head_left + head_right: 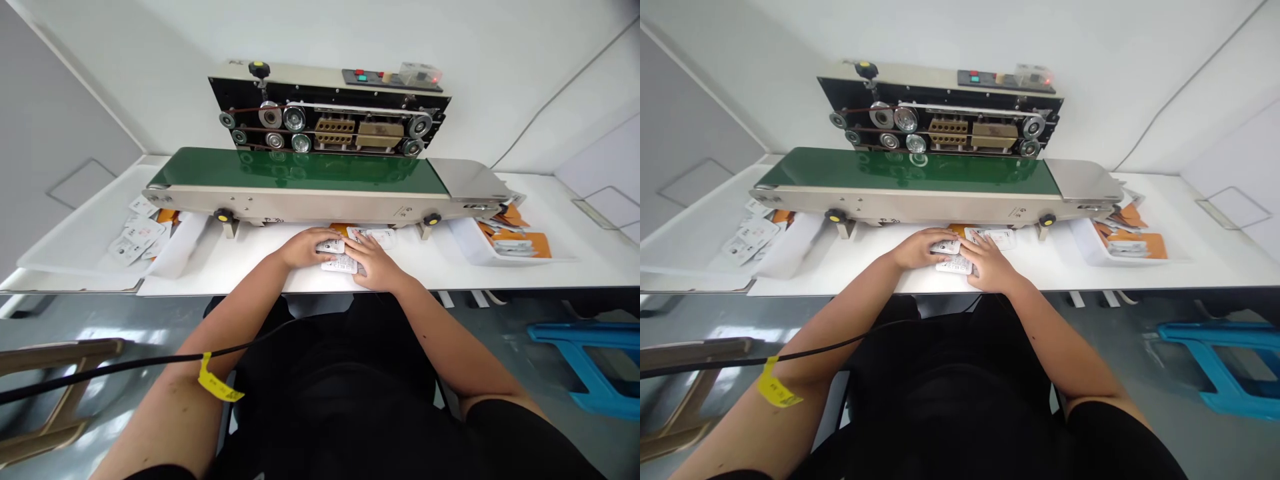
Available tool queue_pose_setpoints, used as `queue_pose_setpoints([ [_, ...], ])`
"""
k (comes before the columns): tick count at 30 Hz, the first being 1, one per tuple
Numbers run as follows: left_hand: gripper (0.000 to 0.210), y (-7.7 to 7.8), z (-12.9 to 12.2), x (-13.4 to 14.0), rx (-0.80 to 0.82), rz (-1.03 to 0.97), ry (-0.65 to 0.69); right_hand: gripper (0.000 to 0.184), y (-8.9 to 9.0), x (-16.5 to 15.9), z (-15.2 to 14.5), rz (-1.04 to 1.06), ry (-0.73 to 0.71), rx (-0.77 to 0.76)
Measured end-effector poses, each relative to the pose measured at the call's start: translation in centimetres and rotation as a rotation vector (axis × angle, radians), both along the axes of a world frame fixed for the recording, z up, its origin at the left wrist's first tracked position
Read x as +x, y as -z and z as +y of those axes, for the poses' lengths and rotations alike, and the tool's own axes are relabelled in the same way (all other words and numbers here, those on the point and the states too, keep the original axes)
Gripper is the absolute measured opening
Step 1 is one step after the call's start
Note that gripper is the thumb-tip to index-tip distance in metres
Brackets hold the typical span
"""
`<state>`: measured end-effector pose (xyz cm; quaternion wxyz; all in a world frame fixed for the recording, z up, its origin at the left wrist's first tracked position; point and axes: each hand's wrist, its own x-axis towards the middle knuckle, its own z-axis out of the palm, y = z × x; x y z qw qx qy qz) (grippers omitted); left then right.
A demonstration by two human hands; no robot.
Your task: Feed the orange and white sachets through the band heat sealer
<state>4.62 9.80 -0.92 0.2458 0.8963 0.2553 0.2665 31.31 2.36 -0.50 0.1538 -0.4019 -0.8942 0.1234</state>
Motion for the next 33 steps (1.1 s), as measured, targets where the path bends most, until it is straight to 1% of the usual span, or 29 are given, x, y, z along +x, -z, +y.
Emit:
queue_pose_setpoints([
  [2,0.052,-0.1,0.0,0.0,0.012,-0.022,0.013,0.071,-0.3,0.4,-0.2,0.039,-0.033,-0.042],
  [4,0.040,-0.3,0.0,0.0,0.038,-0.064,0.028,0.071,-0.5,0.6,-0.2,0.113,-0.046,-0.056],
  [7,0.033,-0.8,-0.1,0.1,0.097,-0.132,-0.014,0.062,-0.7,0.7,-0.3,0.264,-0.001,-0.018],
  [8,0.034,-0.9,-0.2,0.1,0.109,-0.147,-0.055,0.058,-0.6,0.7,-0.3,0.310,0.023,0.012],
  [10,0.040,-1.2,-0.4,0.0,0.094,-0.169,-0.180,0.054,-0.4,0.7,-0.2,0.368,0.060,0.075],
  [12,0.046,-1.3,-0.7,-0.1,0.020,-0.200,-0.311,0.052,-0.1,0.4,0.0,0.388,0.081,0.133],
  [14,0.051,-1.2,-0.9,0.0,-0.090,-0.274,-0.372,0.049,0.2,0.0,0.3,0.396,0.109,0.179],
  [16,0.054,-0.9,-0.9,0.4,-0.230,-0.382,-0.325,0.047,0.3,-0.8,0.6,0.410,0.153,0.213],
  [18,0.057,-0.6,-0.9,0.8,-0.365,-0.486,-0.214,0.047,0.3,-1.9,1.0,0.433,0.204,0.218],
  [20,0.054,-0.3,-0.9,1.1,-0.438,-0.555,-0.124,0.045,0.3,-3.1,1.5,0.473,0.262,0.192],
  [22,0.047,-0.4,-1.0,1.1,-0.422,-0.557,-0.098,0.037,0.3,-4.1,1.9,0.539,0.329,0.141],
  [24,0.041,-0.6,-1.1,0.8,-0.359,-0.498,-0.114,0.027,0.3,-4.5,2.2,0.613,0.376,0.066],
  [25,0.041,-0.8,-1.2,0.7,-0.328,-0.472,-0.129,0.026,0.4,-4.5,2.3,0.647,0.380,0.024],
  [27,0.043,-1.2,-1.4,0.5,-0.297,-0.475,-0.143,0.030,0.7,-4.1,2.3,0.703,0.347,-0.045],
  [30,0.054,-1.7,-1.6,0.6,-0.354,-0.510,-0.086,0.037,1.3,-3.2,2.0,0.767,0.256,-0.128],
  [32,0.048,-1.8,-1.6,0.8,-0.402,-0.460,-0.038,0.039,1.6,-2.7,1.8,0.804,0.225,-0.197],
  [33,0.044,-1.8,-1.6,0.8,-0.416,-0.431,-0.034,0.039,1.8,-2.6,1.8,0.823,0.227,-0.228],
])
